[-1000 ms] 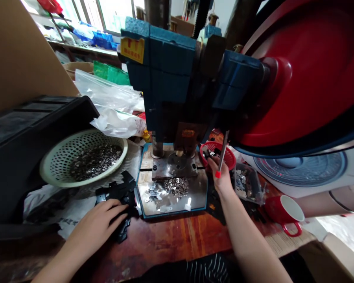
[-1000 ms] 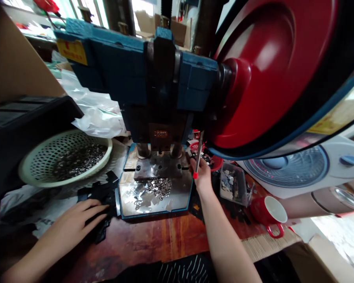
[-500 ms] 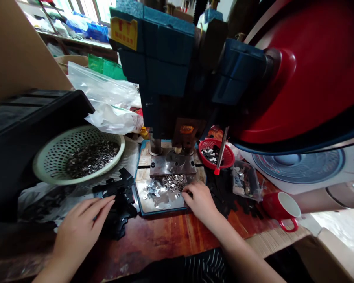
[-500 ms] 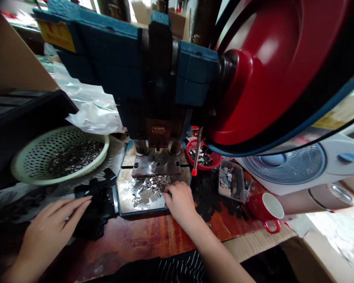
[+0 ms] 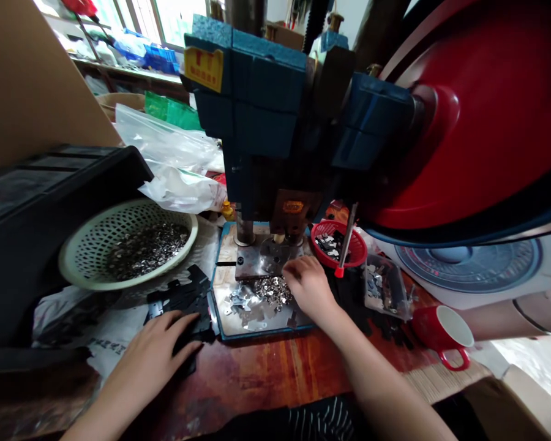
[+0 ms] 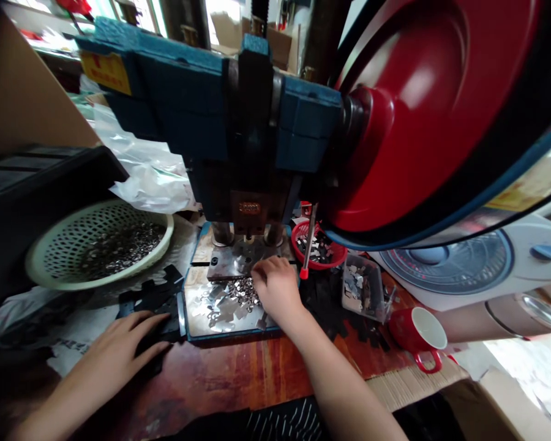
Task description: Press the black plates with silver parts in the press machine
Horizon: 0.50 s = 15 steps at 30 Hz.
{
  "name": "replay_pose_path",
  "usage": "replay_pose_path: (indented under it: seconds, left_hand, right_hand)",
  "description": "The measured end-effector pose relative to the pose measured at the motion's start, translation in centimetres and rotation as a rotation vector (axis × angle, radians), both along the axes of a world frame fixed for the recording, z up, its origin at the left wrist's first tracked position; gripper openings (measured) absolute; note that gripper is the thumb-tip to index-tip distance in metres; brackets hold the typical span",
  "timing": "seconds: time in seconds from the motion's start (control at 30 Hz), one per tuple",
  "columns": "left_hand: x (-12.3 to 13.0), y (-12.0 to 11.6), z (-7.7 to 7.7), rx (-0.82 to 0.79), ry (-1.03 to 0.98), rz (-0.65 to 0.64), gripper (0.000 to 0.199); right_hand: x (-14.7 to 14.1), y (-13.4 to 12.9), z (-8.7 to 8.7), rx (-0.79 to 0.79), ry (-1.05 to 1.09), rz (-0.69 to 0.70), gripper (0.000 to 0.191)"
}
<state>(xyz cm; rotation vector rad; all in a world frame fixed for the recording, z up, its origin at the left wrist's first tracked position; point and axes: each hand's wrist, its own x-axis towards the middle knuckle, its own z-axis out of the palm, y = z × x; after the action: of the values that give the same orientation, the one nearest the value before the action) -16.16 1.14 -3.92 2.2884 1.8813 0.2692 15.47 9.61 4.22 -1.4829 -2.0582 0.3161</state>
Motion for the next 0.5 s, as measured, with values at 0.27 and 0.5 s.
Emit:
replay_pose_path:
  seconds: [0.27,0.5]
  left_hand:
    - [-0.5,-0.4,0.6,0.048,-0.126,-0.045,0.033]
    - [0.8,0.0,2.3,0.012,-0.632,0.324,0.033]
  right_hand:
    - [-0.8,4.5,0.2,0.140,-0.129,0.076,0.020]
    - [0.1,2.8,-0.9,0.240,0.068,0.127,0.025]
